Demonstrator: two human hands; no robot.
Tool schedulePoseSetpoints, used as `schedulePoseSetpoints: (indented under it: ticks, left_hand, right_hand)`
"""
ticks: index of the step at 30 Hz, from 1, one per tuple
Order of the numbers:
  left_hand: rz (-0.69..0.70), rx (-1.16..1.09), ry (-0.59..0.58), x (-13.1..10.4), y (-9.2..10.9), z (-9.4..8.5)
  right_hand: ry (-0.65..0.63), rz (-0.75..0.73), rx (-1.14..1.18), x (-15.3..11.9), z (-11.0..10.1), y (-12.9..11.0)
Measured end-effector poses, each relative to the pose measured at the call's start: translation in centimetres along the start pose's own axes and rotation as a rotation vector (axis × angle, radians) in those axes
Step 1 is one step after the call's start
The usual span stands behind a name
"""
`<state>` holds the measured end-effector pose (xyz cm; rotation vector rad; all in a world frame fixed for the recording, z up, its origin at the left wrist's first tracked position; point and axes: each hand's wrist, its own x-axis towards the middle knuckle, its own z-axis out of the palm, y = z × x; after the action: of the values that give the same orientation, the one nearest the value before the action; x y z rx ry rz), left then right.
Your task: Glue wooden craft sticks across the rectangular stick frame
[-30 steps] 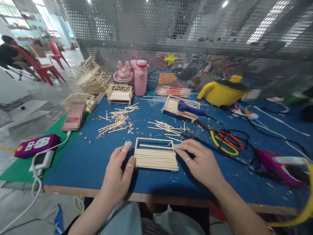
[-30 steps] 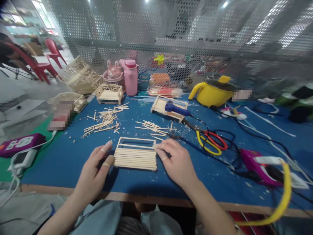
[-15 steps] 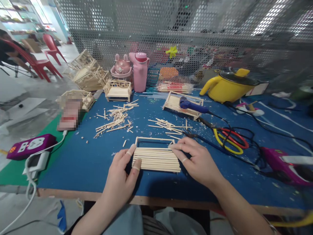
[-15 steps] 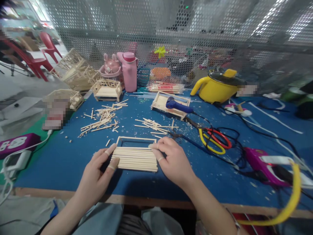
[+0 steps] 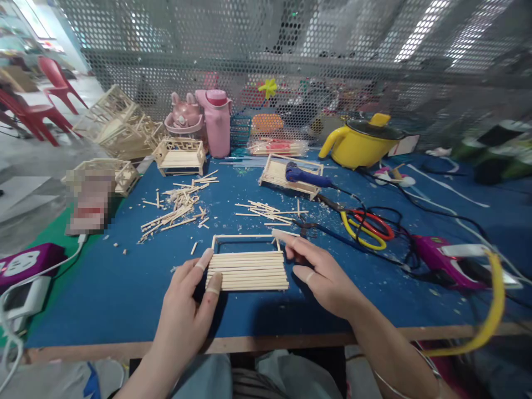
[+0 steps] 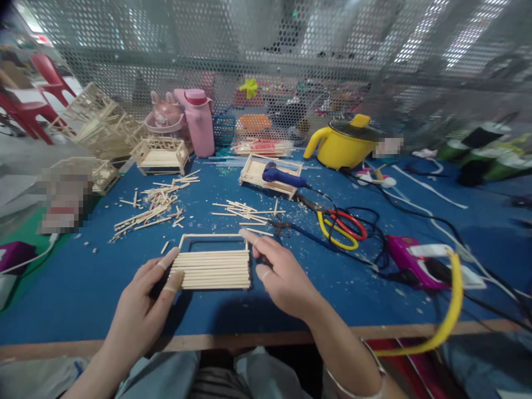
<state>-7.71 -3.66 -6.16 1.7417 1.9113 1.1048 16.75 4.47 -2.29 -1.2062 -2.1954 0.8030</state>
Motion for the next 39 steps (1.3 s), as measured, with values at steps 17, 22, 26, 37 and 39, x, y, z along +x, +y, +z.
schedulePoseSetpoints:
  ticks: [17, 22, 26, 37, 39]
  left_hand:
    - [-0.05, -0.119, -0.055, -0.1, -0.3, 0.2]
    - [-0.107, -0.209, -0.085, -0.2, -0.5, 0.2]
    - [-0.11, -0.176, -0.083, -0.1, -0.1, 0.1]
    - [0.169, 0.538, 0.052, 0.1, 1.7, -0.9]
    - [0.179, 0.645, 0.011, 0.6, 2.4, -1.8]
  right_hand:
    - [0.223, 0.107, 0.053, -3.3, 5.2, -0.7]
    - [0.235, 0.093, 0.031, -3.2, 5.1, -0.8]
    - [0.266, 0.103, 0.016, -3.3, 5.3, -0.7]
    - [0.299, 0.077, -0.026, -3.2, 5.5, -0.9]
    - [0.298, 0.084, -0.029, -3.1, 5.5, -1.0]
